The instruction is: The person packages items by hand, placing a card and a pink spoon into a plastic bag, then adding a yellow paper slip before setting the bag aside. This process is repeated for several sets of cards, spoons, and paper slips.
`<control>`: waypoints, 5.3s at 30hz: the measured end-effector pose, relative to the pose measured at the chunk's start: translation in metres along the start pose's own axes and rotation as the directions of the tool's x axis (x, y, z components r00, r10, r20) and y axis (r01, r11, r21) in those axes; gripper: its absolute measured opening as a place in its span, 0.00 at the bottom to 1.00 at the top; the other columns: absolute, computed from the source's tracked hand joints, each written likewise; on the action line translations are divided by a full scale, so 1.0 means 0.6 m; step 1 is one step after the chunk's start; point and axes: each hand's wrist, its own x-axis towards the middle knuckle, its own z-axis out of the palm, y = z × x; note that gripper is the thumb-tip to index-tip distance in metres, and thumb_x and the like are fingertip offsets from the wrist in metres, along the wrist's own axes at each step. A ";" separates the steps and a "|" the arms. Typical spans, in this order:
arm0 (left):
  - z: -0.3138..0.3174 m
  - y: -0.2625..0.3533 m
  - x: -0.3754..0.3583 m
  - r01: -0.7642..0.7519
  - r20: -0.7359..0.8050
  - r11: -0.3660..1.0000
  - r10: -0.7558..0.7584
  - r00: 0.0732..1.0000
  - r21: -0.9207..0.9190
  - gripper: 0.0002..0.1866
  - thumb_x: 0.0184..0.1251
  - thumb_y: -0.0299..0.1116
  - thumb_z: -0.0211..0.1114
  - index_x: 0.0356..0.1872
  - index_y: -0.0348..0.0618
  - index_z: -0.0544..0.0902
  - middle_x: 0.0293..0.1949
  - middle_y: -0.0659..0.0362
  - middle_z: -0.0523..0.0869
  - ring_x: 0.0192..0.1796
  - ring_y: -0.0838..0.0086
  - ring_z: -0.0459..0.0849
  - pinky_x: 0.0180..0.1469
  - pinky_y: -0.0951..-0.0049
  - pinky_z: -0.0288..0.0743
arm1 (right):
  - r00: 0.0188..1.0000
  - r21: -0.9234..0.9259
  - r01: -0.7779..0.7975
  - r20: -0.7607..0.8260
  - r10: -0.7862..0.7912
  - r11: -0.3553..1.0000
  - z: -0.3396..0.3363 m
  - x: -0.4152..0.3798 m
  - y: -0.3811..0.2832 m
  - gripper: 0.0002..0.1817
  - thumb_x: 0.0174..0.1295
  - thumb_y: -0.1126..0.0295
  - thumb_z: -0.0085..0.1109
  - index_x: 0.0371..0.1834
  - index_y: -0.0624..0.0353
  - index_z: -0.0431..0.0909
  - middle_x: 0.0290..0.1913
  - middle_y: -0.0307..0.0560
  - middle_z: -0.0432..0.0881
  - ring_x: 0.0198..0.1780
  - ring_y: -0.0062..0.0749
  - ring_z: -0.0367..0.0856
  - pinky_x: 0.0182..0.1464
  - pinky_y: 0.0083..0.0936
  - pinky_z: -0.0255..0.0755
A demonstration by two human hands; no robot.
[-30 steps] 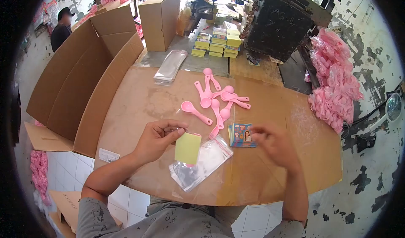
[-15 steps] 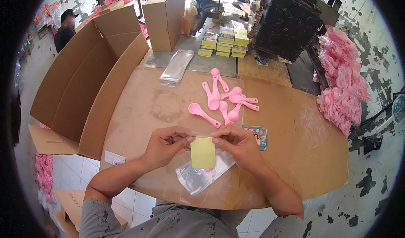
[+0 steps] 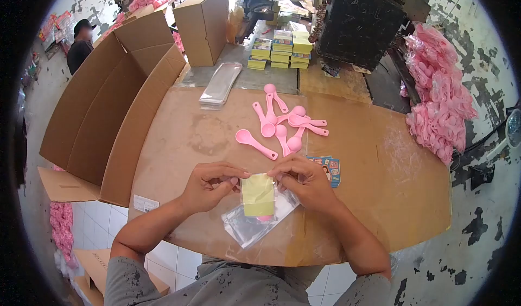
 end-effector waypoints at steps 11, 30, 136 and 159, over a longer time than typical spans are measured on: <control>0.008 -0.012 -0.002 0.187 -0.011 0.970 -0.191 0.982 -0.155 0.10 0.74 0.22 0.68 0.53 0.32 0.85 0.48 0.55 0.90 0.49 0.75 0.90 0.45 0.77 0.87 | 0.999 0.005 -0.045 -0.009 0.045 0.999 0.007 0.001 0.010 0.08 0.66 0.82 0.67 0.48 0.67 0.87 0.48 0.42 0.83 0.47 0.21 0.84 0.49 0.21 0.79; 0.001 0.007 0.008 0.133 -0.100 0.963 -0.160 0.982 -0.234 0.16 0.76 0.23 0.67 0.60 0.32 0.81 0.48 0.58 0.89 0.47 0.77 0.89 0.45 0.76 0.85 | 0.986 0.085 -0.148 0.086 0.141 0.985 0.021 -0.003 0.011 0.21 0.69 0.81 0.66 0.64 0.67 0.76 0.47 0.44 0.84 0.46 0.24 0.83 0.52 0.24 0.77; 0.004 -0.002 -0.002 0.333 0.156 0.913 -0.302 0.940 -0.235 0.21 0.78 0.26 0.65 0.68 0.37 0.75 0.48 0.55 0.91 0.50 0.79 0.88 0.52 0.75 0.83 | 0.989 -0.818 -0.070 -0.133 -0.070 0.570 -0.182 0.136 0.059 0.09 0.71 0.73 0.61 0.50 0.64 0.83 0.54 0.54 0.83 0.57 0.44 0.83 0.60 0.33 0.74; 0.004 0.008 0.001 0.312 0.102 0.922 -0.296 0.950 -0.230 0.25 0.76 0.26 0.68 0.70 0.37 0.74 0.50 0.55 0.91 0.51 0.80 0.88 0.52 0.77 0.83 | 0.967 -0.545 0.227 0.226 -0.118 0.807 -0.048 0.039 -0.107 0.11 0.67 0.79 0.61 0.50 0.62 0.86 0.44 0.46 0.85 0.42 0.32 0.82 0.43 0.30 0.77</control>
